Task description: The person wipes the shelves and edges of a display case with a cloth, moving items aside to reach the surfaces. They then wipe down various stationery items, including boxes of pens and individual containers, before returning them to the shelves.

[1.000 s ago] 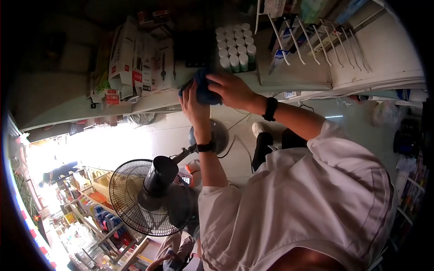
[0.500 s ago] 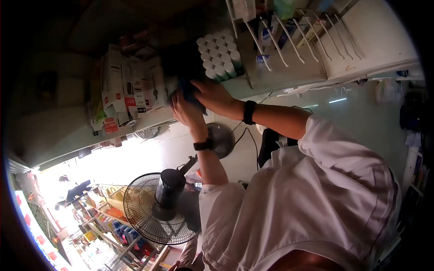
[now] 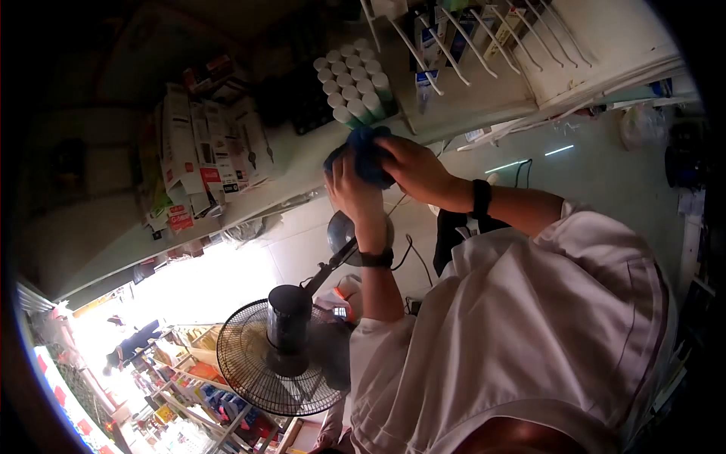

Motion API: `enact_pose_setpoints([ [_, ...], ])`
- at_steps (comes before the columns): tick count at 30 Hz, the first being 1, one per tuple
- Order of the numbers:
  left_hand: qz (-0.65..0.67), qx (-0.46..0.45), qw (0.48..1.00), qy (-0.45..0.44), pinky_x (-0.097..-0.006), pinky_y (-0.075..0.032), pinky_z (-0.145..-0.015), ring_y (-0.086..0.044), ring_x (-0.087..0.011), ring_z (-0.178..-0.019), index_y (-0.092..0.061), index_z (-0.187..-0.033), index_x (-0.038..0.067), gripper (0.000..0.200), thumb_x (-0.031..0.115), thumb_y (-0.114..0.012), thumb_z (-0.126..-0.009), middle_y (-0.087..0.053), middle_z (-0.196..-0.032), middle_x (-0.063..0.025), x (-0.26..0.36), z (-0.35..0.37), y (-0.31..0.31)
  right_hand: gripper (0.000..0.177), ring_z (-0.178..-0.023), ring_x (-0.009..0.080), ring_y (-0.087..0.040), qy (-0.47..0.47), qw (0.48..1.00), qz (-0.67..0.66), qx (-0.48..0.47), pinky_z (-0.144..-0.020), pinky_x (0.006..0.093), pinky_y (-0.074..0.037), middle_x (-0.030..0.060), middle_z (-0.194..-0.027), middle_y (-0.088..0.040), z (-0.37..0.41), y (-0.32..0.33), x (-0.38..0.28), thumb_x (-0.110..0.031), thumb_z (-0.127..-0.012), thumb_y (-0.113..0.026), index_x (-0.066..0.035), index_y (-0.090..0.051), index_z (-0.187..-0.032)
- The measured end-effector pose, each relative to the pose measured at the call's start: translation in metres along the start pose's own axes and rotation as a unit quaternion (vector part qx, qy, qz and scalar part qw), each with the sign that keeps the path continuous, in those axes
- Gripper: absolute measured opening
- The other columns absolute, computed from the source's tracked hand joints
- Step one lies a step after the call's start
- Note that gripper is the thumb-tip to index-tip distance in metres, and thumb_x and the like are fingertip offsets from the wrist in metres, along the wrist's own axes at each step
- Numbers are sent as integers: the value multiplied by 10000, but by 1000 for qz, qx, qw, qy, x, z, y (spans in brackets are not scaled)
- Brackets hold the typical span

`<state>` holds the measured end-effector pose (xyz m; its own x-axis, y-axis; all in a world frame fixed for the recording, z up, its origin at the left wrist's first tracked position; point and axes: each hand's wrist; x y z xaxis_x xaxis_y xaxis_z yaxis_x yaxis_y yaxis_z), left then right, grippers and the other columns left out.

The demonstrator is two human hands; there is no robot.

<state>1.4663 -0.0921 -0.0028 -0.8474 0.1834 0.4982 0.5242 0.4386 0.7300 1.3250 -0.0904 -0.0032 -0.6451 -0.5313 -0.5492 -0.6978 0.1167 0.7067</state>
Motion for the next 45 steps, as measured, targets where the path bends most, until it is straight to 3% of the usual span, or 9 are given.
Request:
enact_pose_setpoints([
  [13,-52,-68,994,75,-450,-502,-866,-606,-340,-1038,-696,-1042,108,248,202,-629,-822,-683,-1067,-94,-7,-58,-29,285,-851,367,-608,-25,997,75,7,-712,437,-546,183,-1022,-569,-45,-15,27,-13,-707,-691,-3,-616,-982],
  [18,-14,-54,998,11,-448,-500,-864,-615,-364,-1037,-697,-1041,95,247,100,-615,-808,-684,-1075,-130,-10,-41,-18,243,-868,365,-605,-42,994,96,-13,-703,449,-534,177,-1009,-563,-33,1,5,-3,-742,-655,-8,-613,-981],
  [25,-53,-1,995,79,-431,-501,-859,-610,-340,-1025,-702,-1006,109,241,131,-665,-769,-687,-1057,-88,-27,-6,21,140,-963,329,-605,108,994,36,-2,-770,417,-545,158,-1061,-554,-21,-29,-9,-41,-797,-614,-18,-619,-935],
  [26,-85,12,993,76,-459,-496,-855,-605,-358,-995,-691,-1003,118,237,125,-638,-771,-676,-1041,-95,-42,-8,17,201,-1083,324,-578,60,994,6,-94,-893,402,-509,158,-1205,-550,-32,-32,-13,-109,-865,-596,6,-620,-1028],
  [29,-112,30,991,64,-443,-500,-854,-610,-357,-995,-699,-1010,98,244,138,-641,-777,-683,-1046,-107,-64,-35,9,240,-998,335,-610,-37,988,-137,-64,-856,409,-520,145,-1178,-565,-60,-50,-12,-181,-967,-495,-7,-565,-1117],
  [32,-123,-7,990,76,-444,-506,-829,-614,-355,-992,-704,-1021,95,256,146,-646,-776,-683,-1058,-118,-60,-56,-3,198,-948,351,-620,-205,956,-188,-95,-798,416,-538,154,-1105,-570,-73,-29,-15,-118,-915,-529,-12,-587,-1071],
  [39,3,-62,998,-22,-435,-498,-861,-614,-349,-1003,-690,-1015,108,238,92,-634,-785,-679,-1042,-110,-3,-17,-6,122,-803,320,-634,5,997,72,-12,-640,408,-557,178,-1013,-541,1,1,8,-68,-789,-613,4,-615,-886],
  [43,-1,-22,999,-24,-426,-509,-835,-621,-344,-966,-687,-948,97,224,91,-657,-726,-682,-1009,-94,-26,-7,5,130,-1006,338,-607,32,990,82,-106,-842,396,-549,155,-1146,-525,-8,-5,-3,-32,-749,-622,-22,-643,-877],
  [45,-33,-9,998,49,-436,-510,-852,-631,-344,-974,-703,-961,102,237,104,-672,-725,-694,-997,-114,-45,-15,10,214,-999,344,-613,51,998,-15,-34,-839,425,-534,180,-1247,-548,-22,-33,0,-73,-847,-574,-8,-594,-1049],
])
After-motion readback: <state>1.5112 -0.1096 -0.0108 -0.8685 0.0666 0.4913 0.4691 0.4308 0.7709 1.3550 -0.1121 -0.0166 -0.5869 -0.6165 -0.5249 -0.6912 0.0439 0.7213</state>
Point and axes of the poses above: each hand's wrist, its own z-axis away from the middle knuckle, its own y-axis out of the back of the hand, x = y × z
